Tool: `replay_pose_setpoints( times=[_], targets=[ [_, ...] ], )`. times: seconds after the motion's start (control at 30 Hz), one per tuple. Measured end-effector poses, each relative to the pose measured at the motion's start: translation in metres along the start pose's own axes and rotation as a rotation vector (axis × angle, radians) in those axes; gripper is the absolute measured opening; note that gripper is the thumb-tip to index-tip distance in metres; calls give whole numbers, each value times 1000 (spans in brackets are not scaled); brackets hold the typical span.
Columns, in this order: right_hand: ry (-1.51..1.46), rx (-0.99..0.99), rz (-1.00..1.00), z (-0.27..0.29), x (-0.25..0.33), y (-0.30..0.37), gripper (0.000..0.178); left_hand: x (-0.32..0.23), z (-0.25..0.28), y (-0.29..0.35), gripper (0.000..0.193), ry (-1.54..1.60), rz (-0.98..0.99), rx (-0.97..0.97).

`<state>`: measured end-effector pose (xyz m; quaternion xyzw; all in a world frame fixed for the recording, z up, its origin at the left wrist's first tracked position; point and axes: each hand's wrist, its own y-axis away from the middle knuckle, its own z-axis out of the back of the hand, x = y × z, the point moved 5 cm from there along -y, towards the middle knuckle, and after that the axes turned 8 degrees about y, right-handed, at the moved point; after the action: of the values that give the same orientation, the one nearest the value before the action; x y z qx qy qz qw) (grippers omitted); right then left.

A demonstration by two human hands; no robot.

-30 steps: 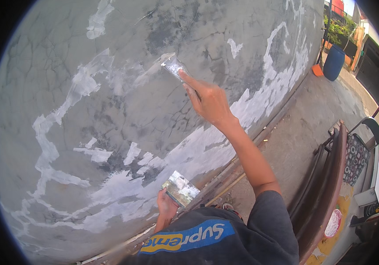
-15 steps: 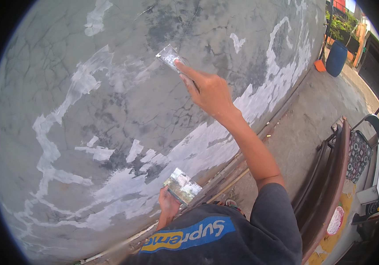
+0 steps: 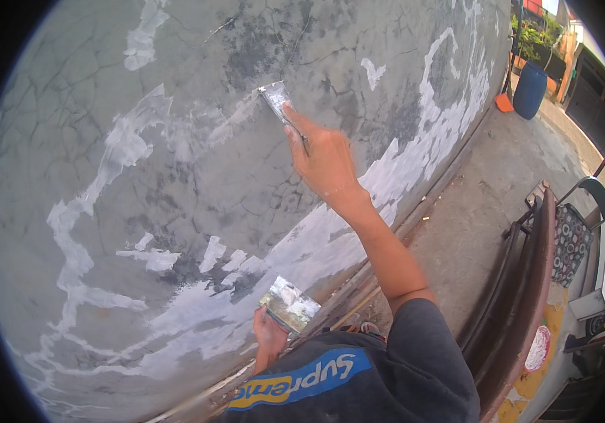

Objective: The person uses a putty knife to apply white plaster to a cracked concrete wall, repeatedly scooping material from a small container and smoothing it onto the surface.

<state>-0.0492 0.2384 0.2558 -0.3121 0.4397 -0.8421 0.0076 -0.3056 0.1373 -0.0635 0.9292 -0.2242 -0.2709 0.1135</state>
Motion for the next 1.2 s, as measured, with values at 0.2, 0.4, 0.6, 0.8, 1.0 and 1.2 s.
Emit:
replay_pose_setpoints(
  times=[0.2, 0.4, 0.6, 0.8, 1.0, 1.2],
  targets=[
    [-16, 103, -59, -12, -7, 27, 36, -2, 2, -8, 63, -88, 15, 0],
    [-110, -121, -62, -24, -22, 16, 41, 0, 3, -12, 56, -13, 29, -3],
    [-54, -290, 100, -71, -28, 28, 52, -3, -7, -14, 60, -70, 45, -4],
    [-39, 162, -86, -22, -29, 44, 43, 3, 0, -17, 64, -119, 103, 17],
    [-25, 137, -69, 14, -8, -4, 35, 3, -13, -19, 64, -136, 82, 36],
    [1, 260, -23, 7, -19, 21, 36, 2, -7, -12, 56, -14, 89, 32]
  ],
)
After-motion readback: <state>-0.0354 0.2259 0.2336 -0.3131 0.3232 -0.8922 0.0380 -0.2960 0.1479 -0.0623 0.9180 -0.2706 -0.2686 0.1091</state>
